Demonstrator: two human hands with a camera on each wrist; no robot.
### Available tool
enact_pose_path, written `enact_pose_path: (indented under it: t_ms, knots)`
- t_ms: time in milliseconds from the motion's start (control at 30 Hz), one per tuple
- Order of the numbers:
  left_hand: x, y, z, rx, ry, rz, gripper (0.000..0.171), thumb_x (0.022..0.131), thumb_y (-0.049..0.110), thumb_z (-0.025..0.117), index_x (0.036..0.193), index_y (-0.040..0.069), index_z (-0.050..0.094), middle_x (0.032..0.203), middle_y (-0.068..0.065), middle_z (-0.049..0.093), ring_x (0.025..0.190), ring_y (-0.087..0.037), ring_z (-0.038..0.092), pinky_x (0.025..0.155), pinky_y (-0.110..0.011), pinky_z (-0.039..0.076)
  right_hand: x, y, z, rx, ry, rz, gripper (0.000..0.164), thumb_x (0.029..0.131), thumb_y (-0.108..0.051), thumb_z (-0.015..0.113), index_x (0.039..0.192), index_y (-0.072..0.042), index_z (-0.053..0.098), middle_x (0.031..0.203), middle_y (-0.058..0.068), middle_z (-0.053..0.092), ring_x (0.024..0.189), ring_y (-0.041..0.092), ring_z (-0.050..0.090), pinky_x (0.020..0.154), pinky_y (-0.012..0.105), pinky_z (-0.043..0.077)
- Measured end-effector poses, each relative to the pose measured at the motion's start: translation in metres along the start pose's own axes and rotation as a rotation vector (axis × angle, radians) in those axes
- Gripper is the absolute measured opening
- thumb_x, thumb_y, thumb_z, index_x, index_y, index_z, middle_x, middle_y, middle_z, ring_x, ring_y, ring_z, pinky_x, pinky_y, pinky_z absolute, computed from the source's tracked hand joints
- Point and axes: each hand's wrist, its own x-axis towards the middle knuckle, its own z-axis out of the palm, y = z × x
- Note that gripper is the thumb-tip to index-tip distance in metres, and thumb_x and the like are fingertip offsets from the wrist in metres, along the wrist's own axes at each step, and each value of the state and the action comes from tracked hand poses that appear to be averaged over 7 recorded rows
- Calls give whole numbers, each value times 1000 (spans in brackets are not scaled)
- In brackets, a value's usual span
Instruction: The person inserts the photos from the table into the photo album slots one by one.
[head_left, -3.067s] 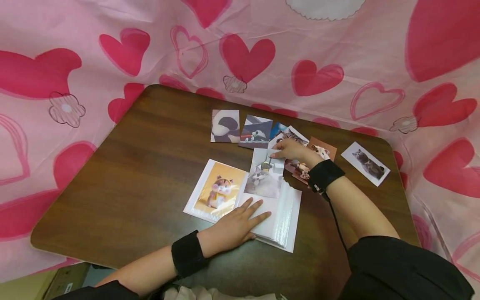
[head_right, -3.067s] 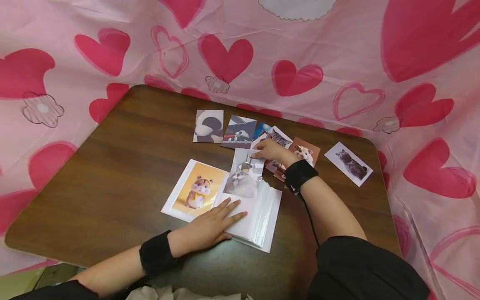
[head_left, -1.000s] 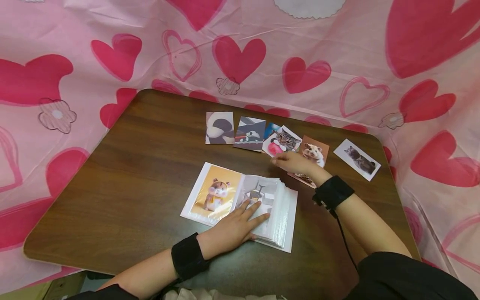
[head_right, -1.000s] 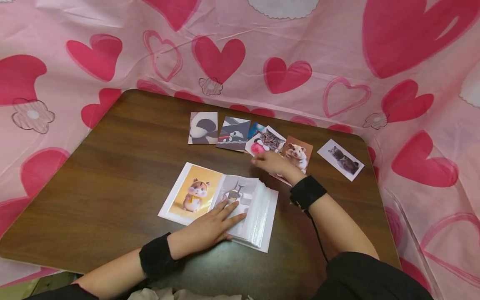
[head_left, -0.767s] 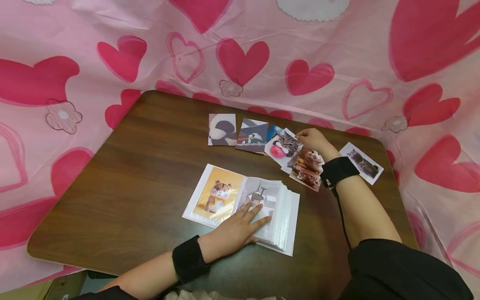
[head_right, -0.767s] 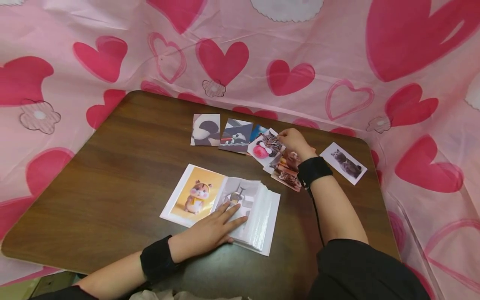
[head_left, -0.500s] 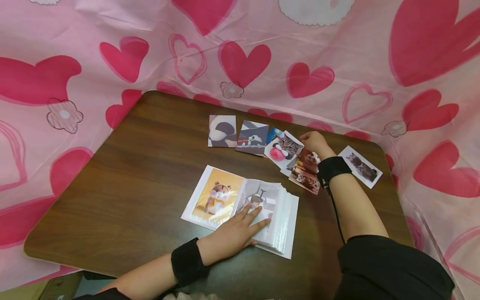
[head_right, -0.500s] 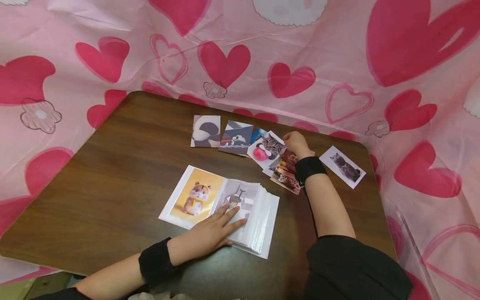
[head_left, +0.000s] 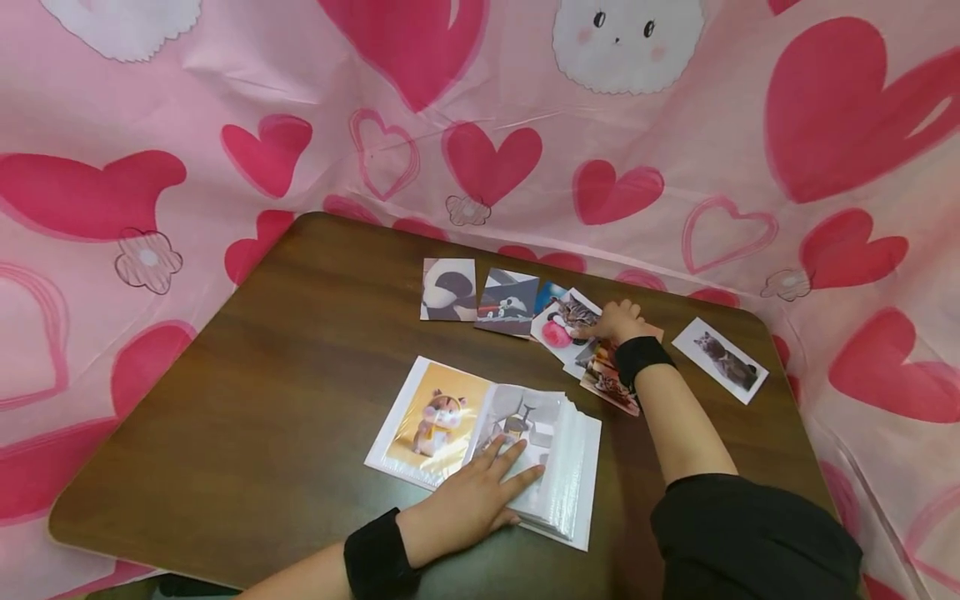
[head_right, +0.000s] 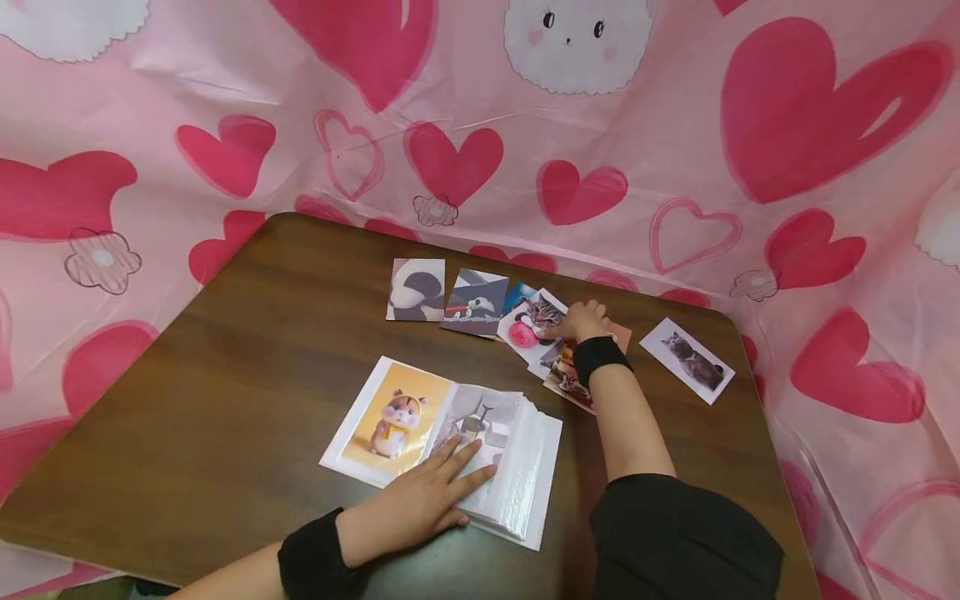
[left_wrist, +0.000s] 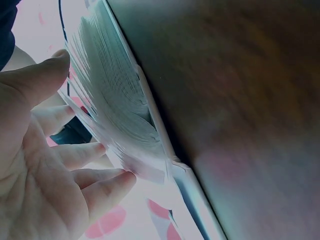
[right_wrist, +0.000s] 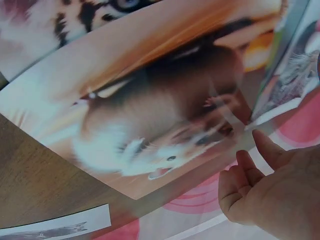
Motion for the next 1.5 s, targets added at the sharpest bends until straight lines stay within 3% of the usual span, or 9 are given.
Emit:
enact_pose_path:
  t_ms: [133, 433, 667, 900, 1167, 1300, 1400, 1500]
  knots:
    - [-3, 6, 5, -29, -18, -21, 65, 98, 39, 67, 157, 25, 44, 164, -12, 41, 149, -38, 44, 117, -45, 45, -1, 2, 11, -14, -4, 14, 91, 86, -54, 76, 134, 16, 41, 136, 37, 34, 124, 46, 29, 113, 60, 32]
    - [-3, 7, 8, -23, -8, -33, 63, 98, 39, 66, 156, 25, 45, 164, -13, 41, 149, -39, 43, 117, -45, 45, -5, -1, 10, 15, 27, 41, 99, 84, -52, 79, 139, 14, 29, 139, 37, 33, 125, 45, 31, 112, 61, 36]
    - [0, 4, 5, -22, -8, -29, 64, 98, 38, 66, 156, 24, 44, 164, -14, 41, 149, -40, 44, 115, -47, 47, 4, -2, 9, 23, 87, 20, 96, 82, -48, 82, 133, 12, 26, 138, 36, 32, 125, 46, 29, 115, 60, 30]
    - [1, 3, 4, -26, -18, -29, 64, 99, 39, 66, 157, 23, 44, 164, -15, 40, 149, -40, 43, 115, -47, 47, 6, -3, 9, 19, 128, -47, 101, 82, -43, 84, 139, 14, 23, 147, 38, 23, 140, 51, 19, 117, 64, 23]
    - [2, 2, 3, -25, -15, -23, 64, 98, 38, 66, 157, 23, 44, 164, -16, 40, 149, -41, 43, 116, -47, 46, 12, -1, 10, 34, 161, -71, 98, 81, -38, 86, 145, 7, 27, 150, 34, 34, 144, 51, 21, 117, 71, 15]
    - [3, 2, 3, -29, -19, -23, 65, 98, 38, 66, 157, 22, 43, 164, -16, 40, 150, -41, 42, 116, -47, 46, 13, 1, 9, 98, 220, -79, 90, 85, -30, 83, 148, 8, 31, 150, 34, 38, 143, 51, 24, 116, 71, 17]
    - [4, 1, 2, -48, -34, -30, 65, 99, 38, 66, 157, 23, 43, 165, -15, 39, 150, -40, 41, 116, -48, 45, 8, 4, 6, 249, 265, -94, 74, 89, -19, 76, 145, 9, 37, 146, 35, 45, 139, 51, 33, 117, 65, 25]
    - [5, 0, 1, -64, -43, -40, 65, 99, 38, 67, 157, 23, 42, 165, -15, 38, 151, -41, 40, 116, -49, 46, 1, 7, 2, 465, 293, -95, 64, 91, -10, 69, 145, 9, 40, 131, 30, 55, 121, 41, 49, 107, 49, 42]
